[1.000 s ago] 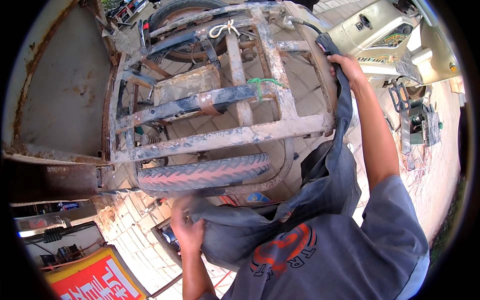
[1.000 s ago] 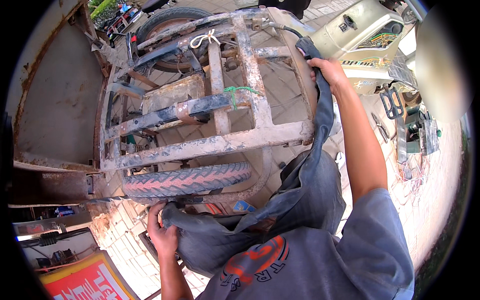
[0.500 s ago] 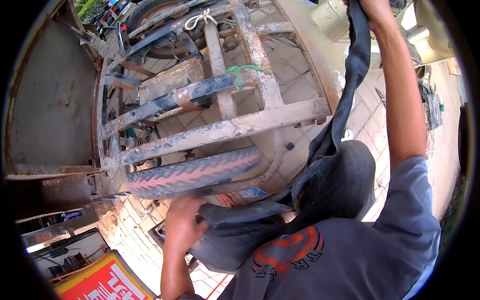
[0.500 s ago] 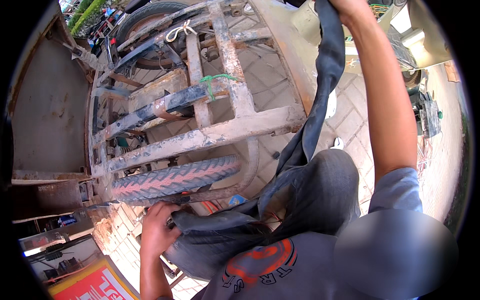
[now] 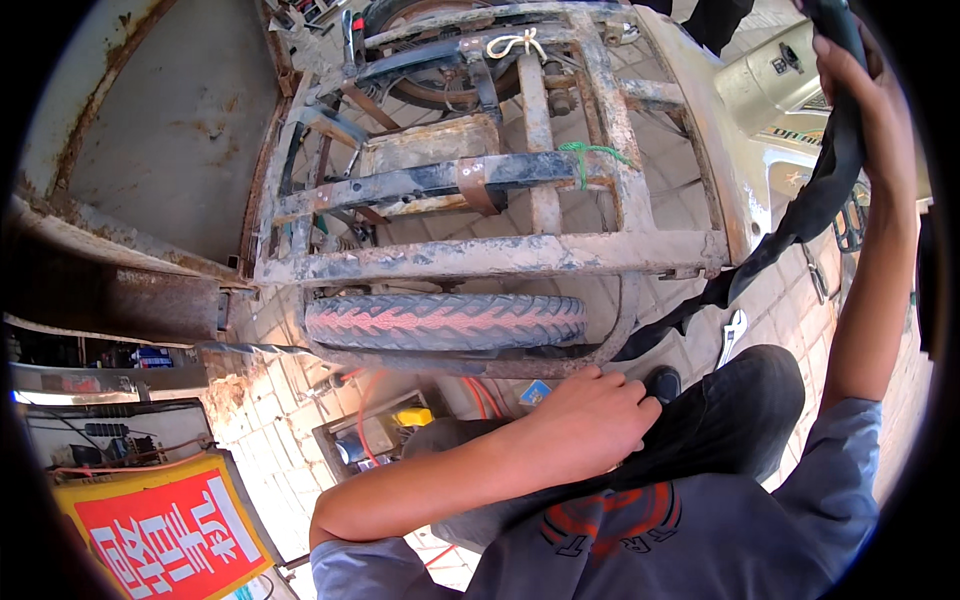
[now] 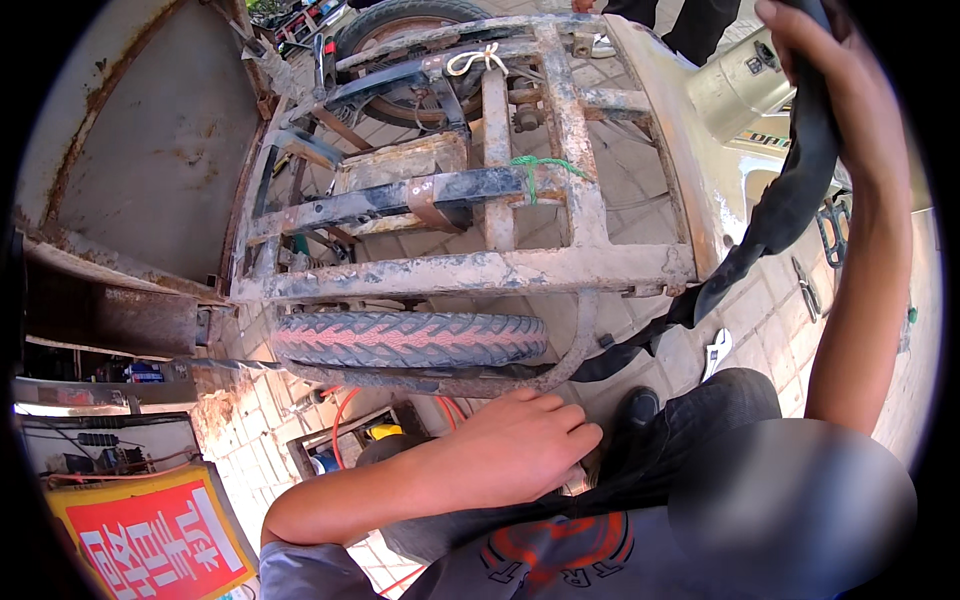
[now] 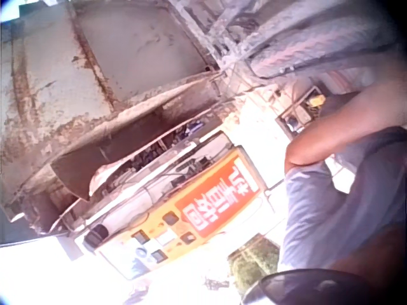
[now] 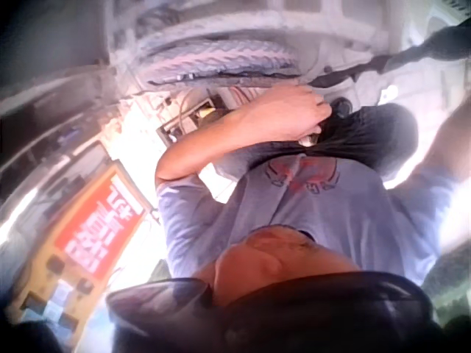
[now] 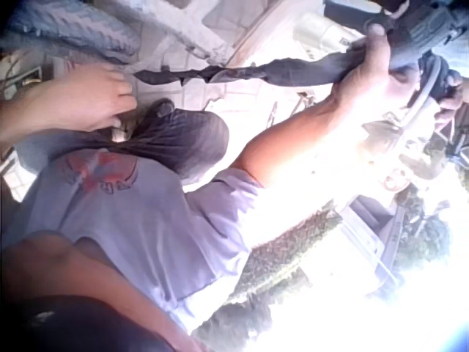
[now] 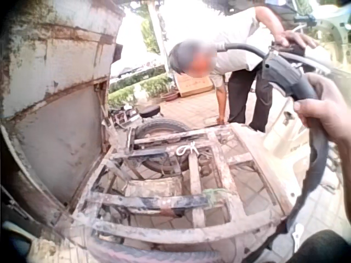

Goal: The person welds a metal frame using a handheld welding torch, producing bright sparks. They repeatedly reposition the frame and adjust their grip to access different joints while working outdoors on a paved surface.

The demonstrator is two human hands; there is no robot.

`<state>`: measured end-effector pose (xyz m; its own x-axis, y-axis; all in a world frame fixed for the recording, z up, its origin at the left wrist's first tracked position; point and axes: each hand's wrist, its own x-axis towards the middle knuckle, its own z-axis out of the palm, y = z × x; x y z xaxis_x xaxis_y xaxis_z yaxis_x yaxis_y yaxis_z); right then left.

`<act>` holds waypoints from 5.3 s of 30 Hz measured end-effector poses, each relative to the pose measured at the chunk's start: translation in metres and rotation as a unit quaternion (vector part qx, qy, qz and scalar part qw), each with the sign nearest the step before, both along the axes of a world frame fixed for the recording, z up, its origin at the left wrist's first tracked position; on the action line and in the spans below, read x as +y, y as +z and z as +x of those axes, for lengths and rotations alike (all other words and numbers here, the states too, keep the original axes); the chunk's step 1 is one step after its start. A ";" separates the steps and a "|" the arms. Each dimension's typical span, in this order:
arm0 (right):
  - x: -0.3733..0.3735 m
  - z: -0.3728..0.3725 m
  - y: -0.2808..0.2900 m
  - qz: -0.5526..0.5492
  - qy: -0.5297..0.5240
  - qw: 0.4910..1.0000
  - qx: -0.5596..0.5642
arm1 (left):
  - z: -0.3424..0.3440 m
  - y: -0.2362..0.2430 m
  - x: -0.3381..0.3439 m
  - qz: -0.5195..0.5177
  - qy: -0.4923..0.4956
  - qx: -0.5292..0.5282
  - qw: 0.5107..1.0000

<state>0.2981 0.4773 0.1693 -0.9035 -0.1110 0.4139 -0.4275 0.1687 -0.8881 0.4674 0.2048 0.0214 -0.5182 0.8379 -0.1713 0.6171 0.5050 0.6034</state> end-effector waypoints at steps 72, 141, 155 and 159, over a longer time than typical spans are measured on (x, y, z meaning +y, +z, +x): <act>-0.040 -0.021 -0.154 0.068 -0.080 0.981 -0.165 | -0.060 -0.044 0.029 0.273 0.100 -0.095 0.952; 0.044 -0.031 -0.217 -0.223 -0.110 0.910 -0.333 | -0.336 -0.062 -0.044 -0.118 0.464 0.090 0.873; 0.045 -0.033 -0.215 -0.249 -0.095 0.907 -0.326 | -0.331 -0.072 -0.048 -0.055 0.428 0.161 0.888; 0.044 -0.032 -0.212 -0.220 -0.119 0.910 -0.330 | -0.337 -0.056 -0.076 0.106 0.416 -0.018 0.903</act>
<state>0.2656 0.5208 -0.0428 -0.9483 0.1658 -0.2706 0.2256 -0.2475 -0.9423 0.1306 0.1292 -0.0347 -0.9807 0.1777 -0.0817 0.0561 0.6555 0.7531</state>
